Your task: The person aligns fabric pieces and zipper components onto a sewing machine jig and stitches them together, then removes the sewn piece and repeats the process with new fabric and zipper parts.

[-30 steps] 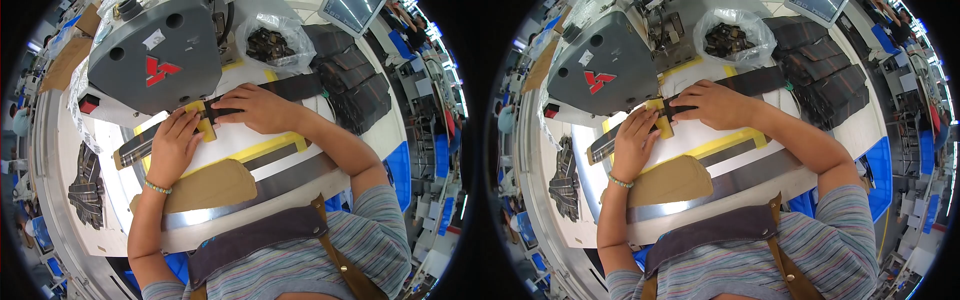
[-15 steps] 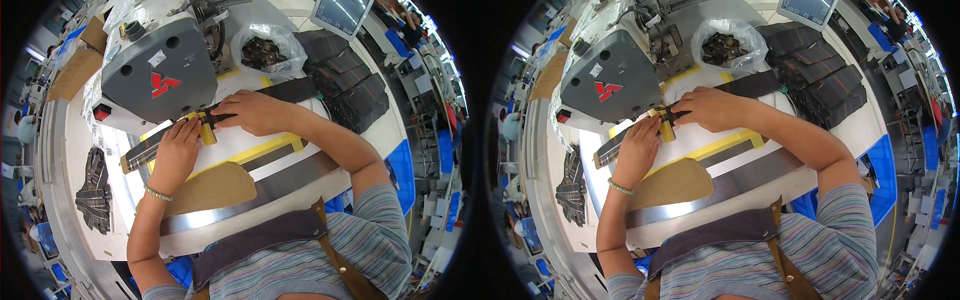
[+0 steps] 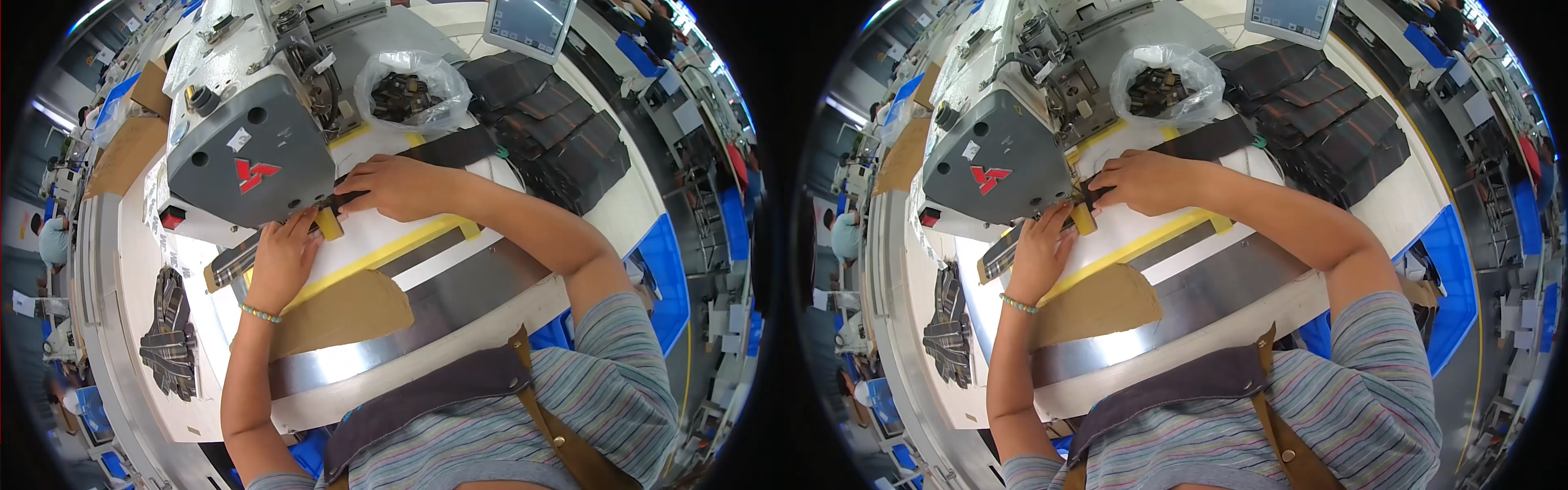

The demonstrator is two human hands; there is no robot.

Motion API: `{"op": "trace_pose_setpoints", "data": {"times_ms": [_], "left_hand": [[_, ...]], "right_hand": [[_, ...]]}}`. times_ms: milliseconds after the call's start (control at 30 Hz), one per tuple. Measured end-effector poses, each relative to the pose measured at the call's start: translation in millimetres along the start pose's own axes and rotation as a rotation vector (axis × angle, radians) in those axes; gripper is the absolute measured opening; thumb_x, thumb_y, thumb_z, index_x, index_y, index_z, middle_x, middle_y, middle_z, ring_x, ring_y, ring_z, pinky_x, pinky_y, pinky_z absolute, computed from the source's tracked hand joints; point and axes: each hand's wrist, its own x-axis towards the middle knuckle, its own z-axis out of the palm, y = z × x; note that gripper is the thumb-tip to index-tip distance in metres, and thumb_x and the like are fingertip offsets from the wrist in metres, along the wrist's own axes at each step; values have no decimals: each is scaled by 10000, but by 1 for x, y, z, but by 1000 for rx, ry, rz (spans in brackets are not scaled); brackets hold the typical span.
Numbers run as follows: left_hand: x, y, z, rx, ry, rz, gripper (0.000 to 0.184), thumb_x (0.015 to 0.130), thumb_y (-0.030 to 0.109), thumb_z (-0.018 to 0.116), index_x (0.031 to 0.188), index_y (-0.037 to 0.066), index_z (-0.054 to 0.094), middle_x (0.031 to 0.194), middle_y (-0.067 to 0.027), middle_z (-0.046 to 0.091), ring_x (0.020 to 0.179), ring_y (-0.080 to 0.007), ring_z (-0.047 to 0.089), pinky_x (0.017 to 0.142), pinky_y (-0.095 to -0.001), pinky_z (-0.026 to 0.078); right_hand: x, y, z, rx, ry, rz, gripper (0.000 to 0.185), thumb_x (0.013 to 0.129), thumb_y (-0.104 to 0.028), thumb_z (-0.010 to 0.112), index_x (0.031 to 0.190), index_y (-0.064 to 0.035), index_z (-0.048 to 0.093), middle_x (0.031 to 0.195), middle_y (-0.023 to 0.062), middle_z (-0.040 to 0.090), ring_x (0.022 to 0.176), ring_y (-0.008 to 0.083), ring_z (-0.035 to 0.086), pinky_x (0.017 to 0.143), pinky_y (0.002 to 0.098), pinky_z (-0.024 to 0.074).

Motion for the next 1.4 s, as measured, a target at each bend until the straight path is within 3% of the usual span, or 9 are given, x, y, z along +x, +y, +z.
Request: {"op": "trace_pose_setpoints", "data": {"times_ms": [167,267,667,767,867,967,1067,1200,1400], "left_hand": [[-4,-2,1,-33,19,-111,300,975,153,688,1188,-59,683,839,-235,685,758,-423,629,762,-490,520],[-5,-53,25,-287,-38,-390,273,1006,193,681,1116,-55,705,757,-259,652,669,-429,623,653,-476,504],[18,-73,59,-196,310,-362,430,1004,393,660,1155,-5,723,924,-262,731,874,-460,697,788,-489,546],[22,-52,42,-249,212,-514,409,990,351,699,1136,-30,717,914,-230,750,862,-377,744,752,-447,561],[18,-46,50,-695,289,-617,340,981,264,730,1101,-53,715,862,-166,746,808,-207,742,692,-369,570],[21,-38,33,-594,121,-627,201,1011,155,705,1154,17,740,1041,0,743,928,-63,670,713,-239,584],[18,-25,31,-800,101,-554,220,988,156,721,1084,-42,724,854,-56,691,726,-101,610,639,-275,546],[15,-3,28,-724,148,-572,205,983,154,725,1077,-28,725,967,-62,659,798,-121,633,719,-289,549],[23,2,35,-614,226,-570,200,968,173,744,947,-22,705,786,-67,666,692,-147,619,694,-291,525]], "right_hand": [[0,4,14,-35,161,-23,392,837,-31,638,1196,-131,762,1346,58,684,1239,273,621,1049,423,505],[4,13,22,-46,270,-4,312,810,-62,658,1105,-56,756,1234,71,712,1169,278,643,1025,408,519],[6,16,27,-124,342,-33,303,771,-82,685,1064,-32,742,1100,74,709,1090,267,654,1005,399,528],[5,16,27,-107,321,-88,307,799,-92,687,1097,-44,741,1136,67,714,1107,259,657,1007,399,528],[1,12,29,-77,275,-173,323,841,-110,691,1158,-58,730,1207,62,715,1141,250,656,1014,402,526],[-1,4,27,30,224,-198,366,903,-146,679,1259,-60,695,1308,73,690,1222,246,630,1051,411,507],[-6,-2,27,39,157,-78,513,992,-241,630,1458,-36,564,1472,109,591,1393,268,519,1170,456,409],[-8,-13,29,-130,266,285,495,988,-206,615,1439,-6,572,1472,109,591,1403,283,509,1180,474,393],[-7,-2,27,-12,197,39,419,878,-100,630,1285,-68,719,1416,25,658,1352,201,553,1121,409,430]]}}
